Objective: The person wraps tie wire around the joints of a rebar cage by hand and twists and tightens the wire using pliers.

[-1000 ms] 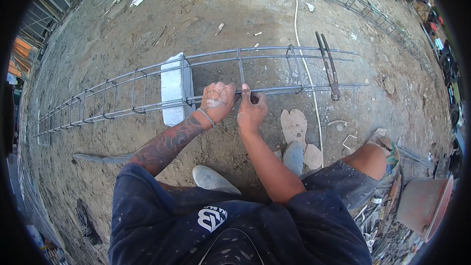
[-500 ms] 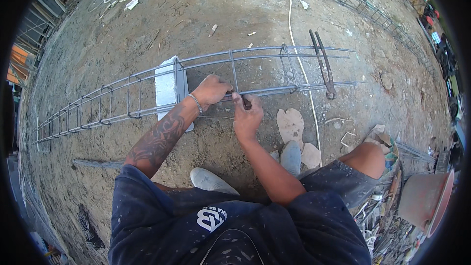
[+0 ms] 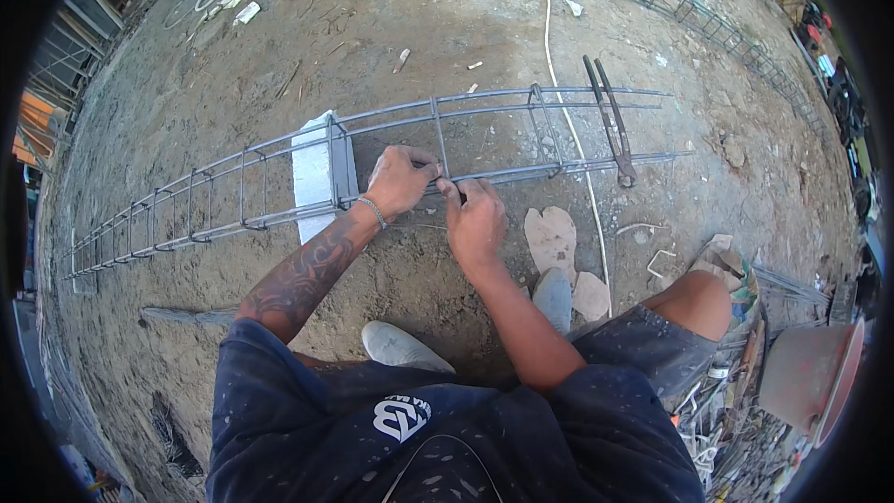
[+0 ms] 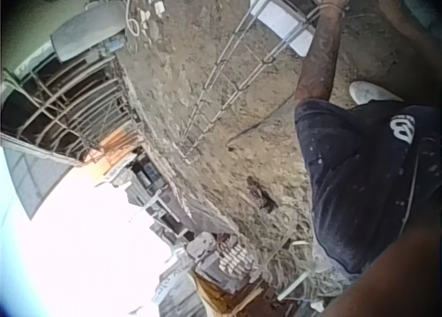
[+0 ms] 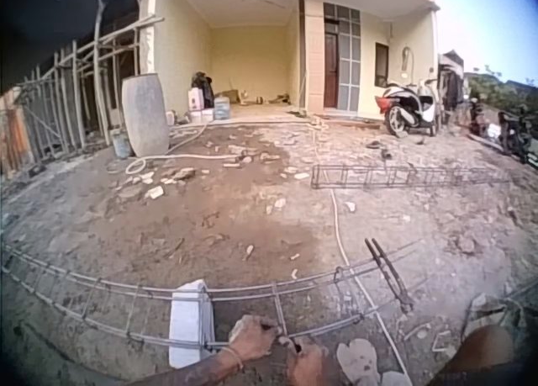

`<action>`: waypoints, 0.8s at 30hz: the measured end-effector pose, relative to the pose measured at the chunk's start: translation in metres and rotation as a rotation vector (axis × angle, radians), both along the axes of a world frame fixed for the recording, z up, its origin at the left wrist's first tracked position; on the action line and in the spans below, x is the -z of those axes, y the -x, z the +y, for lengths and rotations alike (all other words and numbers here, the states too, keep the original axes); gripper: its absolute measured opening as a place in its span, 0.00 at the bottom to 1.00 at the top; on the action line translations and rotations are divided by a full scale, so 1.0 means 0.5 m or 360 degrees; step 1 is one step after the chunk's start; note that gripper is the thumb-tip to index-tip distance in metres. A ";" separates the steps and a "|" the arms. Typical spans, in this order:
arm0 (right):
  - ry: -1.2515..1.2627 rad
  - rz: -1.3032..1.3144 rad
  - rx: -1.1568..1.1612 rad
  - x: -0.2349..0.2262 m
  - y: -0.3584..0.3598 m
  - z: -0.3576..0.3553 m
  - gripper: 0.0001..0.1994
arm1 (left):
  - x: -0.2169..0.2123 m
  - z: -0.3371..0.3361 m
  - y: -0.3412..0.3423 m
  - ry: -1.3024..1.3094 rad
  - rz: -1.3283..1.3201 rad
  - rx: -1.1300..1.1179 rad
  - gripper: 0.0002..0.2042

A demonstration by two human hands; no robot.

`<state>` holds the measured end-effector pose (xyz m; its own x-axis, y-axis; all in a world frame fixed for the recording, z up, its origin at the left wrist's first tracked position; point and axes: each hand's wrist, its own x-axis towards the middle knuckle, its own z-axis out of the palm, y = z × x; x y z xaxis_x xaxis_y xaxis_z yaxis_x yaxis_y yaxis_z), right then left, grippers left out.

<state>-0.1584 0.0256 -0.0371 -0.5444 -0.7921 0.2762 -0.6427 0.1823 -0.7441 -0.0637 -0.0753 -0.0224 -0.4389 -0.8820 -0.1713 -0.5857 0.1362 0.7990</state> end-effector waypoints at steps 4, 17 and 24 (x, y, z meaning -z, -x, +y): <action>-0.0115 0.0007 -0.0006 -0.032 0.001 0.006 0.12 | -0.013 0.008 -0.005 0.0062 -0.0027 0.0043 0.10; -0.0294 -0.0062 -0.0042 -0.020 0.009 0.004 0.10 | 0.008 0.054 -0.036 0.0917 0.0277 0.0201 0.09; -0.0118 -0.0353 -0.0062 0.031 0.015 0.011 0.08 | -0.008 0.056 -0.018 0.0311 0.0377 0.0031 0.09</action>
<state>-0.1660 0.0312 -0.0526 -0.5538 -0.8274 0.0937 -0.4728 0.2198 -0.8533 -0.0549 -0.0474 -0.0183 -0.4633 -0.8793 0.1099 -0.3821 0.3101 0.8705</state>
